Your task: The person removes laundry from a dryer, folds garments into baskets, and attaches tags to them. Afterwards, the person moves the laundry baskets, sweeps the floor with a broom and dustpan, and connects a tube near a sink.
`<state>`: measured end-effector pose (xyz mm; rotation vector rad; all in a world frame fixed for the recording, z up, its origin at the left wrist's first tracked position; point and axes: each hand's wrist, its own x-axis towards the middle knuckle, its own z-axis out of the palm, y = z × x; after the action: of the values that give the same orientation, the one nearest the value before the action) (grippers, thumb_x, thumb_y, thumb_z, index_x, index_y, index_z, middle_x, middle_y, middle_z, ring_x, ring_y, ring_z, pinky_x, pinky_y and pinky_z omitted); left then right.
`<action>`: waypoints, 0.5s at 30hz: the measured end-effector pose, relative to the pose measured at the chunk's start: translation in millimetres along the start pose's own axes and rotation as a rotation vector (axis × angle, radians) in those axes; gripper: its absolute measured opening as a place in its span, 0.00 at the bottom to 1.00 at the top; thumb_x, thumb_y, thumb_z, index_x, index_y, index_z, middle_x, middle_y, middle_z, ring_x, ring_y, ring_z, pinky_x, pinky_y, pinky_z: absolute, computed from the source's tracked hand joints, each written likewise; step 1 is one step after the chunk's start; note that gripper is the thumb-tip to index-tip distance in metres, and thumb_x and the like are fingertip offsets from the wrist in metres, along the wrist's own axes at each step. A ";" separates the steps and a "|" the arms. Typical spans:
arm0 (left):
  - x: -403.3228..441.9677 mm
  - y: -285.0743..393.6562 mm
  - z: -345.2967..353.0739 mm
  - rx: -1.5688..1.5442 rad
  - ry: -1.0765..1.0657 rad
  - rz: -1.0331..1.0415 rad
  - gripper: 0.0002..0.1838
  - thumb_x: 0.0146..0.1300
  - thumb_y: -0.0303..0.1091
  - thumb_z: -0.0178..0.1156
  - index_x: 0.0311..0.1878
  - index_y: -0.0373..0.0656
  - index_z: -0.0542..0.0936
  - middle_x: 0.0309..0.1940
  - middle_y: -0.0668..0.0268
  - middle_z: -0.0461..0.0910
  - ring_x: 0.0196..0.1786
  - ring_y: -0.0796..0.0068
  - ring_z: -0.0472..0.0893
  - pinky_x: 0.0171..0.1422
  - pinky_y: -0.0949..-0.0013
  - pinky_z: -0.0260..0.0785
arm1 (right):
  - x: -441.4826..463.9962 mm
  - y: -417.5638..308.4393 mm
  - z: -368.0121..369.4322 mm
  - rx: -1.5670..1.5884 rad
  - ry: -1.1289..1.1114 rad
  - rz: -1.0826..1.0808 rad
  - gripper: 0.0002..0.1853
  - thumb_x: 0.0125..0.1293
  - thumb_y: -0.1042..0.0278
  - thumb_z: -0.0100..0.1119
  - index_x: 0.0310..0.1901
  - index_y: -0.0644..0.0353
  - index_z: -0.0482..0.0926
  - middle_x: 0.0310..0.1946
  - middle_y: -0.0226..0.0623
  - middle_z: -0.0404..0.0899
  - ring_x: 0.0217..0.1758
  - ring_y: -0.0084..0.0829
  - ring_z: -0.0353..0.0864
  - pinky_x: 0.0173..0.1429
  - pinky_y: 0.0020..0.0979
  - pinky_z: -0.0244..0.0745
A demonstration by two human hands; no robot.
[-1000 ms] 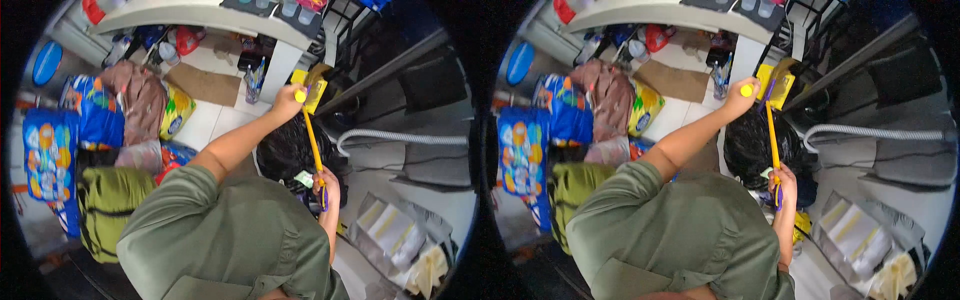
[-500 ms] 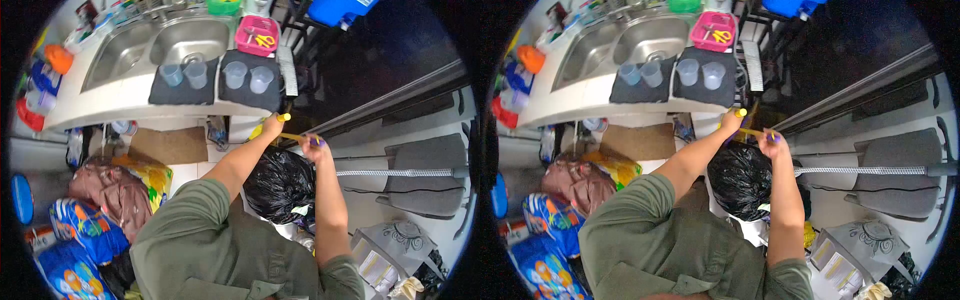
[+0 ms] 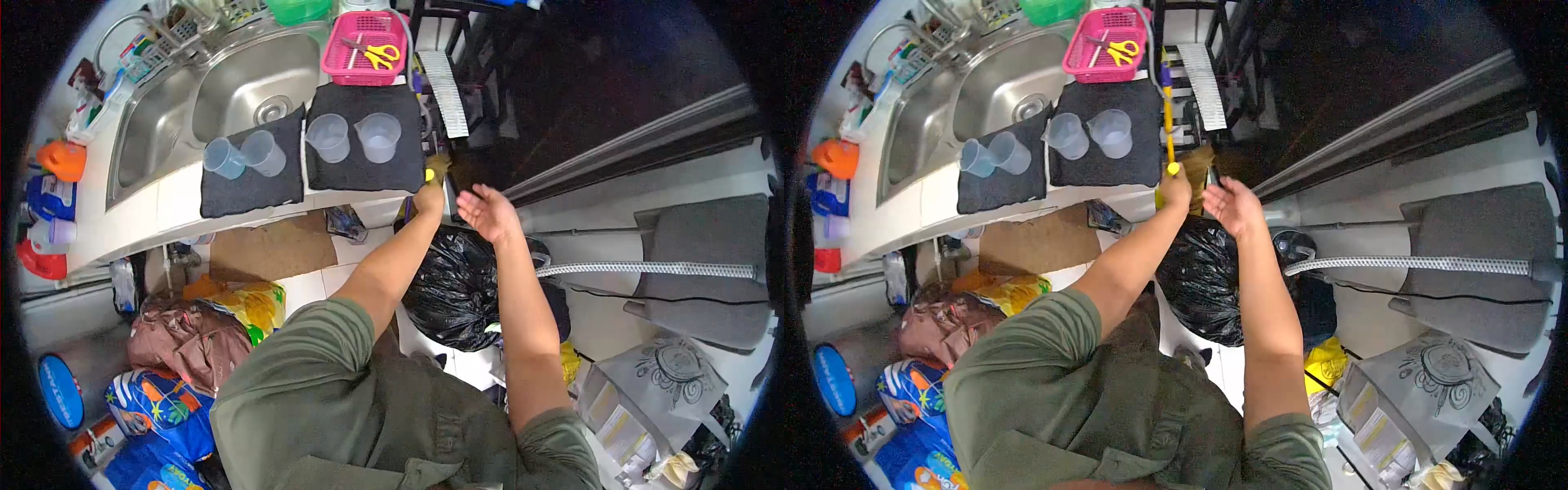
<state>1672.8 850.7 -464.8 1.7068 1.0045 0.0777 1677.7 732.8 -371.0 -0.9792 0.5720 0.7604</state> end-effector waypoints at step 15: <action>95.9 -64.2 62.4 -0.530 0.143 -0.478 0.21 0.57 0.46 0.53 0.45 0.37 0.73 0.40 0.60 0.75 0.40 0.64 0.75 0.40 0.66 0.66 | -59.7 74.6 -96.1 0.039 0.072 0.068 0.16 0.60 0.60 0.48 0.48 0.56 0.67 0.37 0.38 0.74 0.38 0.34 0.74 0.41 0.36 0.69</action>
<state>1729.1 867.8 -582.1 0.9656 1.3366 0.1414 1573.7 654.8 -409.4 -0.9584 0.6835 0.7742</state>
